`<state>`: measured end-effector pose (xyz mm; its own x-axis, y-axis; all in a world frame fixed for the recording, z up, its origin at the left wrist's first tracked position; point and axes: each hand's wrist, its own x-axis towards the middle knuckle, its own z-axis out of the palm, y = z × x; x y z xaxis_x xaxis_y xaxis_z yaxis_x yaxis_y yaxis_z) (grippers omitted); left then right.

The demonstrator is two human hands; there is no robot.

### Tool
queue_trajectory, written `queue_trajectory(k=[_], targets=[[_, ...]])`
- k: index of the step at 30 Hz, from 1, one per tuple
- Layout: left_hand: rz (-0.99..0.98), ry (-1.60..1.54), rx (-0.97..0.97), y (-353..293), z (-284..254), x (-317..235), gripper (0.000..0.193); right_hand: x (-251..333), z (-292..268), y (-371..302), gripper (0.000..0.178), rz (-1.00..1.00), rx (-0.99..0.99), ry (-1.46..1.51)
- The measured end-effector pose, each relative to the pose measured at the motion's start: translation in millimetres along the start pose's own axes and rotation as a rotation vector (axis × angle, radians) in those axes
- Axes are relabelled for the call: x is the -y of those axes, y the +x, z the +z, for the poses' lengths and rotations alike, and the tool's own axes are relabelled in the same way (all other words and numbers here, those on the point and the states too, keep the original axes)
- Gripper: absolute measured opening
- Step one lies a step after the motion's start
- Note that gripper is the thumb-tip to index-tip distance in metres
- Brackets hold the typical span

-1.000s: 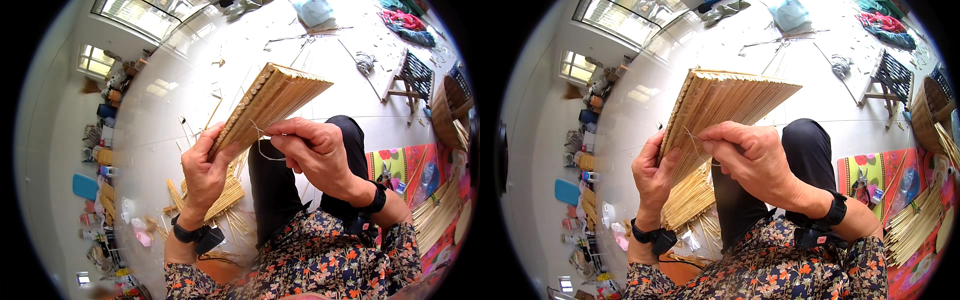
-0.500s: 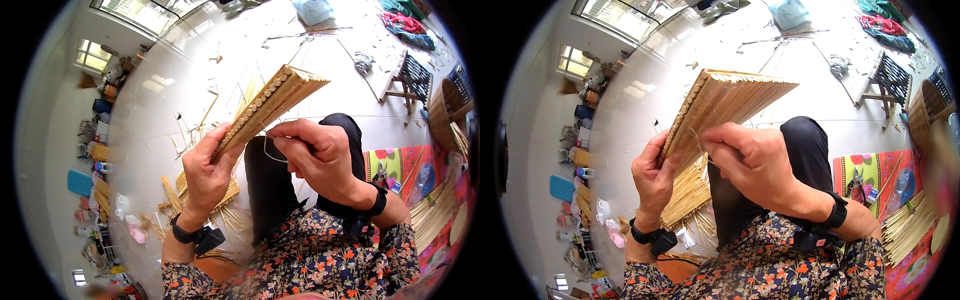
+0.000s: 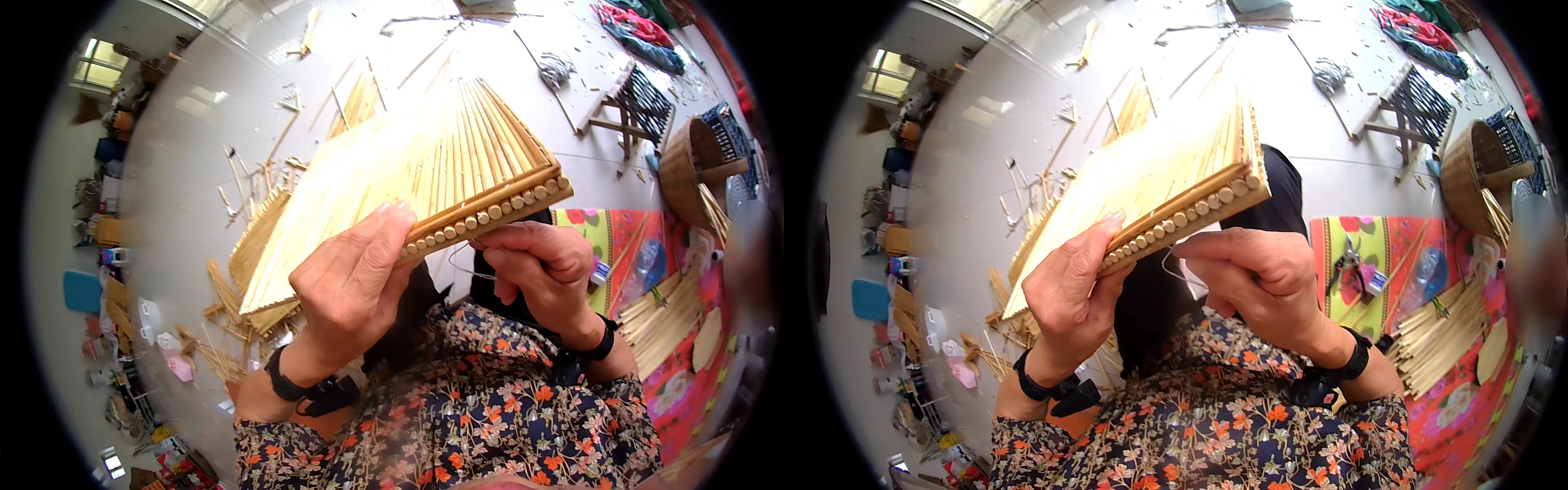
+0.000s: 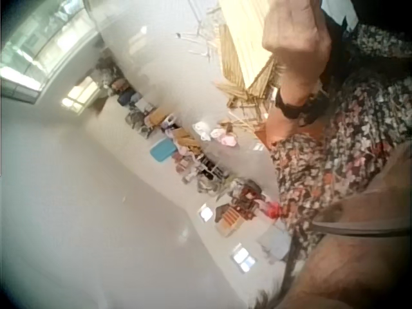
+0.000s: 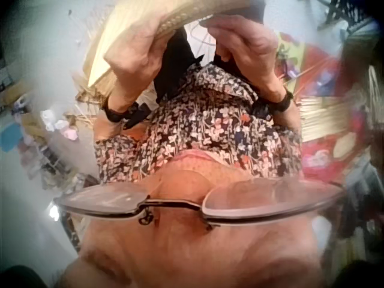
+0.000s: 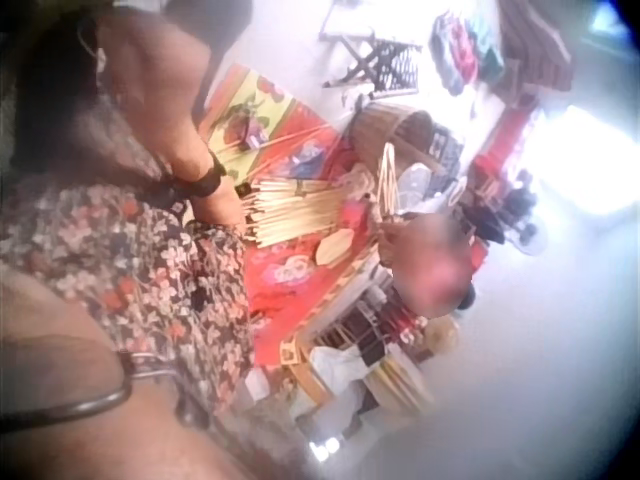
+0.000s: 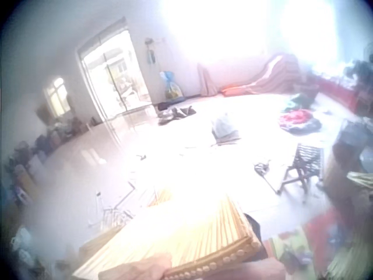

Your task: The person constructs a bamboo mat by aligning bamboo sticks and threading a cord through them to bind them together, using pliers to trim or adjust the edges.

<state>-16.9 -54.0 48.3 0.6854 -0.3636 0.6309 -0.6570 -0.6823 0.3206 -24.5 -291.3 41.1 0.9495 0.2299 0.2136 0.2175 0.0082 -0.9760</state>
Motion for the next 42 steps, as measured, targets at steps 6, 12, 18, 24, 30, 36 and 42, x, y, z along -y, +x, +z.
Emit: queue_trajectory(k=[6,12,18,24,30,36,42], targets=[[0.091,0.001,0.066,-14.7,4.9,-10.1,0.041,-7.1,-11.3,-27.5,0.018,0.202,0.025,0.164],[0.132,-0.027,0.093,-20.7,6.0,-12.9,0.037,-7.4,-6.1,-39.1,0.014,0.284,-0.002,0.331],[0.16,-0.024,0.135,-24.2,6.3,-18.5,0.031,-18.0,3.0,-55.9,0.015,0.319,-0.07,0.478],[0.178,0.021,0.116,-32.4,12.7,-19.0,0.028,-13.2,5.4,-58.8,0.011,0.494,-0.091,0.476],[0.164,0.067,0.184,-48.6,13.1,-24.7,0.028,-15.6,-12.8,-65.4,0.017,0.727,0.074,0.407],[0.136,0.075,0.213,-55.7,13.1,-29.0,0.029,-29.5,-11.9,-79.1,0.017,0.651,0.064,0.422],[0.119,0.052,0.219,-56.2,12.4,-29.7,0.03,-35.6,-9.1,-84.1,0.017,0.633,0.047,0.484]])
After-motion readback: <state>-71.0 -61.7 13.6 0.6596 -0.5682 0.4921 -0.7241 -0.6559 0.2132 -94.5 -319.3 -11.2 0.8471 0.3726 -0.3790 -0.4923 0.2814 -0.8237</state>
